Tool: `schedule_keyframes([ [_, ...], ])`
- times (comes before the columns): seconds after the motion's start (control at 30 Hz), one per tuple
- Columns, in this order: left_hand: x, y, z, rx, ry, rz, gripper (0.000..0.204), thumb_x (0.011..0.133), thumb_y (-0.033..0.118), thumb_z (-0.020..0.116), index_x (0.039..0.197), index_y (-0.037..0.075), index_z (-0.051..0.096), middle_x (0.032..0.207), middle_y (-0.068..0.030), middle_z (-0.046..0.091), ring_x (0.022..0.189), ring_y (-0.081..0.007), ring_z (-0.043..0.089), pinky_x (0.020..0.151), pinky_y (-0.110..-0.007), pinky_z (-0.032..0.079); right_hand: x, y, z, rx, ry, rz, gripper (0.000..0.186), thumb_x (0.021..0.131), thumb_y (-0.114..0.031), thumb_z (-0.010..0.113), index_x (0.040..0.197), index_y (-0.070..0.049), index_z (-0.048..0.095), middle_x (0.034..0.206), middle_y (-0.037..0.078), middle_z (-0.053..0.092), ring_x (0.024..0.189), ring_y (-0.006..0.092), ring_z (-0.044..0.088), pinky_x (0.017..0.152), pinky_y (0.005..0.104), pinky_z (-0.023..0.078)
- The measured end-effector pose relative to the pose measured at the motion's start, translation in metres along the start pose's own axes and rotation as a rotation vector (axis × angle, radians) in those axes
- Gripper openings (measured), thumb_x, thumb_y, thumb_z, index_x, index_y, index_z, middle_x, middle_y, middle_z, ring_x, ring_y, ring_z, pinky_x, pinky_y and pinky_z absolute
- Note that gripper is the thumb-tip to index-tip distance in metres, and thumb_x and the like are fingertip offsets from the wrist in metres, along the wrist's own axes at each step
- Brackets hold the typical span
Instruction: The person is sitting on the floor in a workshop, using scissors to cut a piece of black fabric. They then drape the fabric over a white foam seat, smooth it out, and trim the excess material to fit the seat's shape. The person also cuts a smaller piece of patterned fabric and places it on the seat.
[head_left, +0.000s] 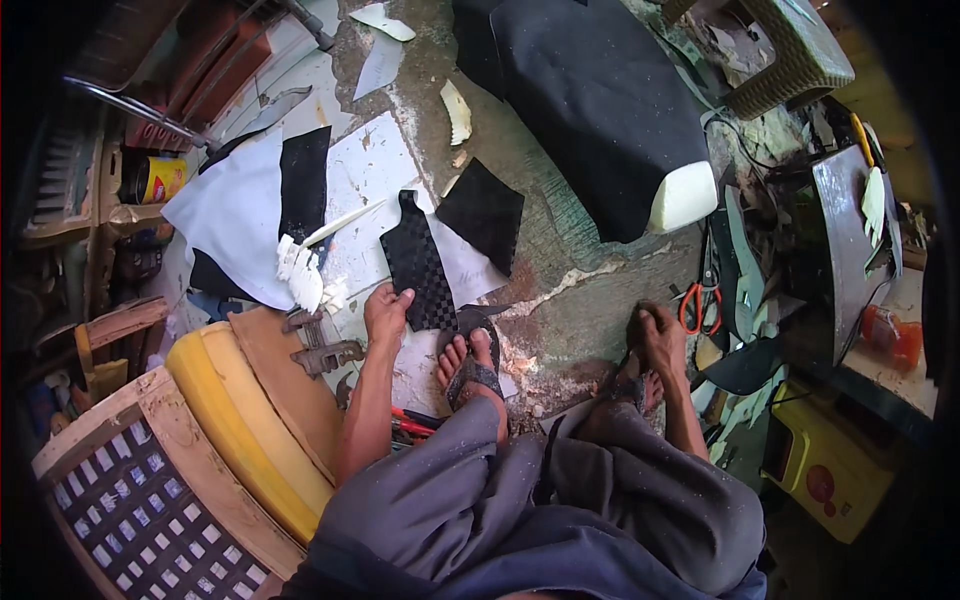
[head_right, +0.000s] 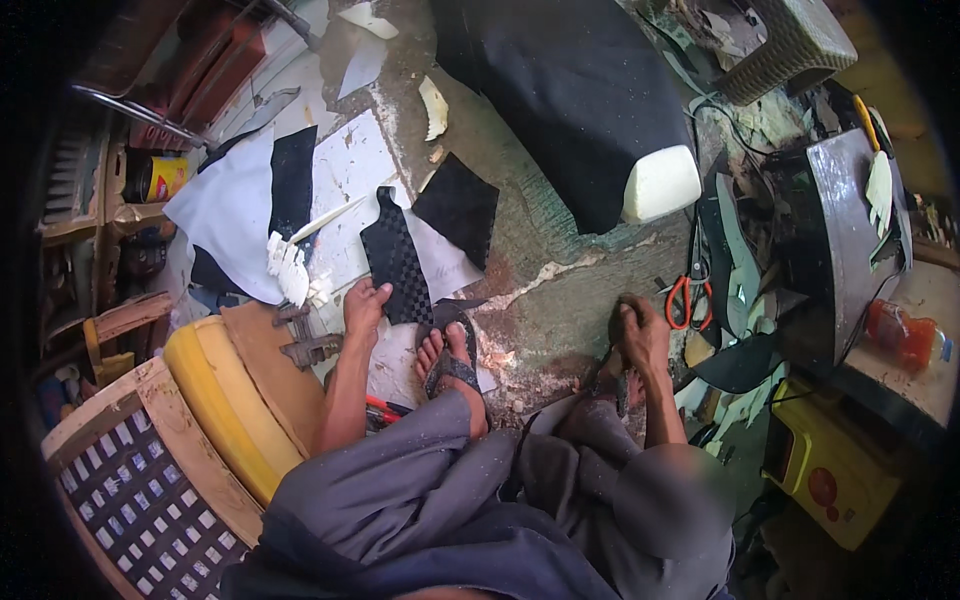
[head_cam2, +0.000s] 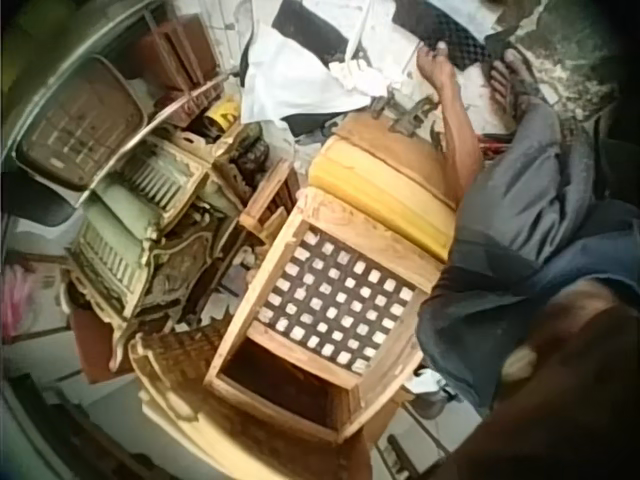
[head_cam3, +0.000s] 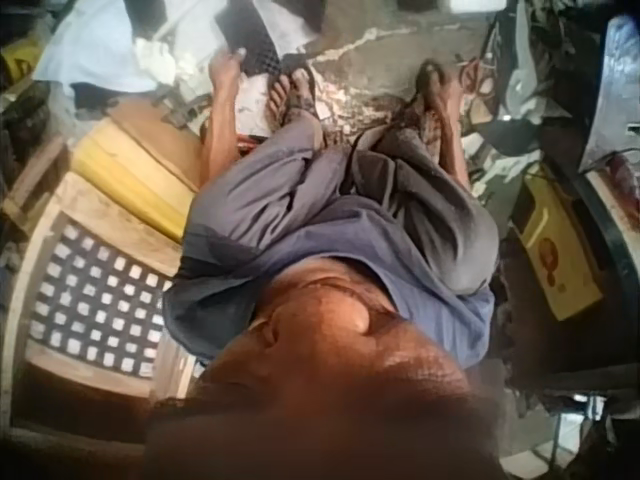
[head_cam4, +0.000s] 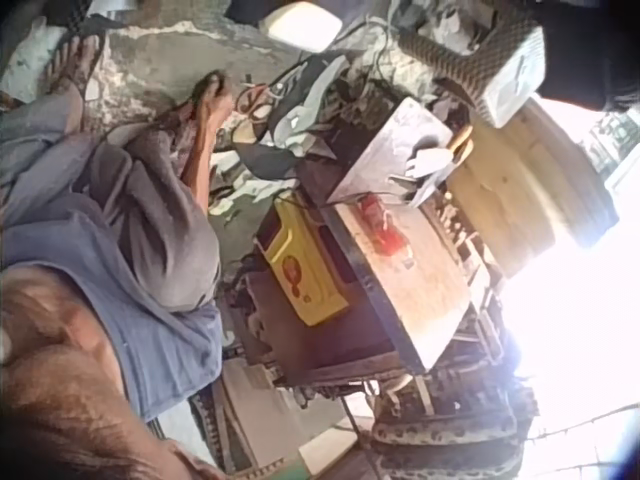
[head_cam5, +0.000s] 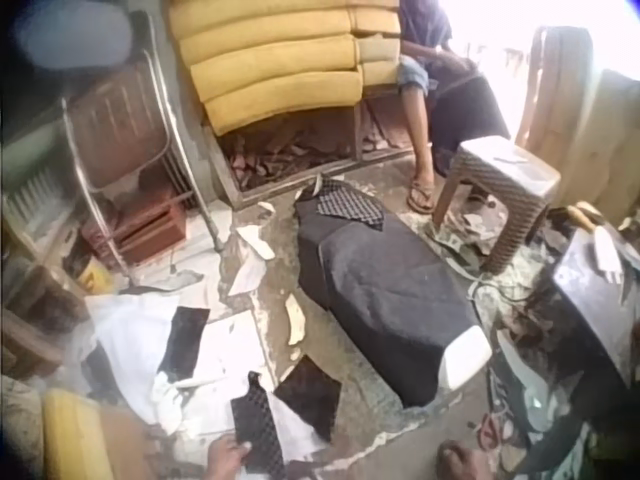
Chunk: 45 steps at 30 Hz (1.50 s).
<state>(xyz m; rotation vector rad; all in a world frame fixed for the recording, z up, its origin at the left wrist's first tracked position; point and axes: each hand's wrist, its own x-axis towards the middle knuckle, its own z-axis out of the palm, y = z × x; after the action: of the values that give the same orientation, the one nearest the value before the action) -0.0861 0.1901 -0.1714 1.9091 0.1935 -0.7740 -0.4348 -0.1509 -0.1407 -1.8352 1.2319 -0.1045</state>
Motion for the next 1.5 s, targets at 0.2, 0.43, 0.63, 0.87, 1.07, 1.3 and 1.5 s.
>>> schedule_keyframes([
  [0.2, -0.01, 0.033, 0.005, -0.13, -0.078, -0.087, 0.018, 0.092, 0.003, 0.069, 0.109, -0.002, 0.064, 0.093, -0.006, 0.071, 0.08, -0.0131, 0.066, 0.069, -0.027, 0.053, -0.003, -0.001, -0.021, -0.091, -0.012, 0.012, 0.034, 0.097, -0.024, 0.06, 0.122, -0.002, 0.068, 0.109, 0.022, 0.072, 0.102, 0.0331, 0.07, 0.091, 0.0393, 0.052],
  [0.43, 0.009, 0.038, 0.02, -0.269, -0.13, -0.14, 0.021, 0.089, 0.004, 0.072, 0.108, -0.002, 0.064, 0.096, -0.0083, 0.072, 0.081, -0.0174, 0.07, 0.072, -0.03, 0.058, 0.018, 0.045, -0.036, -0.548, 0.465, -0.172, 0.052, 0.091, -0.016, 0.065, 0.14, -0.003, 0.052, 0.128, 0.026, 0.053, 0.115, 0.0424, 0.055, 0.098, 0.049, 0.045],
  [0.63, 0.004, 0.038, 0.002, -0.199, -0.131, -0.209, 0.026, 0.087, 0.004, 0.073, 0.111, -0.001, 0.065, 0.099, -0.0091, 0.072, 0.082, -0.0191, 0.07, 0.074, -0.032, 0.058, 0.024, 0.048, -0.042, -0.423, 0.43, -0.08, 0.05, 0.093, -0.017, 0.064, 0.139, -0.001, 0.051, 0.121, 0.026, 0.056, 0.103, 0.0443, 0.06, 0.09, 0.0496, 0.048],
  [0.87, 0.007, 0.022, -0.01, -0.41, -0.129, -0.128, 0.038, 0.088, -0.003, 0.064, 0.126, 0.001, 0.065, 0.112, -0.0134, 0.071, 0.101, -0.0284, 0.068, 0.087, -0.041, 0.054, 0.03, 0.052, -0.07, -0.221, 0.318, 0.068, 0.049, 0.089, -0.025, 0.069, 0.129, -0.002, 0.054, 0.101, 0.021, 0.07, 0.086, 0.0324, 0.071, 0.074, 0.0412, 0.055],
  [1.07, 0.006, -0.018, 0.016, -0.603, -0.494, -0.201, 0.034, 0.097, 0.009, 0.06, 0.128, -0.004, 0.062, 0.112, -0.0209, 0.067, 0.105, -0.0318, 0.067, 0.092, -0.044, 0.054, -0.115, 0.028, -0.14, -0.089, 0.421, 0.333, 0.047, 0.087, -0.038, 0.077, 0.116, -0.003, 0.063, 0.096, 0.018, 0.072, 0.087, 0.0263, 0.069, 0.078, 0.0376, 0.054],
  [1.3, -0.005, 0.08, 0.091, -0.157, -0.705, -0.069, 0.029, 0.098, 0.017, 0.062, 0.118, -0.003, 0.064, 0.108, -0.0188, 0.069, 0.1, -0.0289, 0.069, 0.088, -0.041, 0.055, -0.306, 0.004, -0.198, 0.764, 1.154, 0.314, 0.045, 0.094, -0.051, 0.067, 0.102, -0.007, 0.067, 0.081, 0.006, 0.066, 0.069, 0.0172, 0.064, 0.062, 0.0322, 0.05],
  [1.5, 0.013, 0.064, 0.02, -0.123, -0.62, 0.061, 0.028, 0.098, 0.024, 0.064, 0.109, -0.002, 0.066, 0.104, -0.017, 0.07, 0.096, -0.0263, 0.07, 0.084, -0.039, 0.056, -0.359, -0.086, -0.322, 1.072, 1.256, -0.877, 0.022, 0.099, -0.037, 0.059, 0.1, -0.015, 0.061, 0.091, 0.004, 0.063, 0.078, 0.0181, 0.059, 0.064, 0.0345, 0.049],
])
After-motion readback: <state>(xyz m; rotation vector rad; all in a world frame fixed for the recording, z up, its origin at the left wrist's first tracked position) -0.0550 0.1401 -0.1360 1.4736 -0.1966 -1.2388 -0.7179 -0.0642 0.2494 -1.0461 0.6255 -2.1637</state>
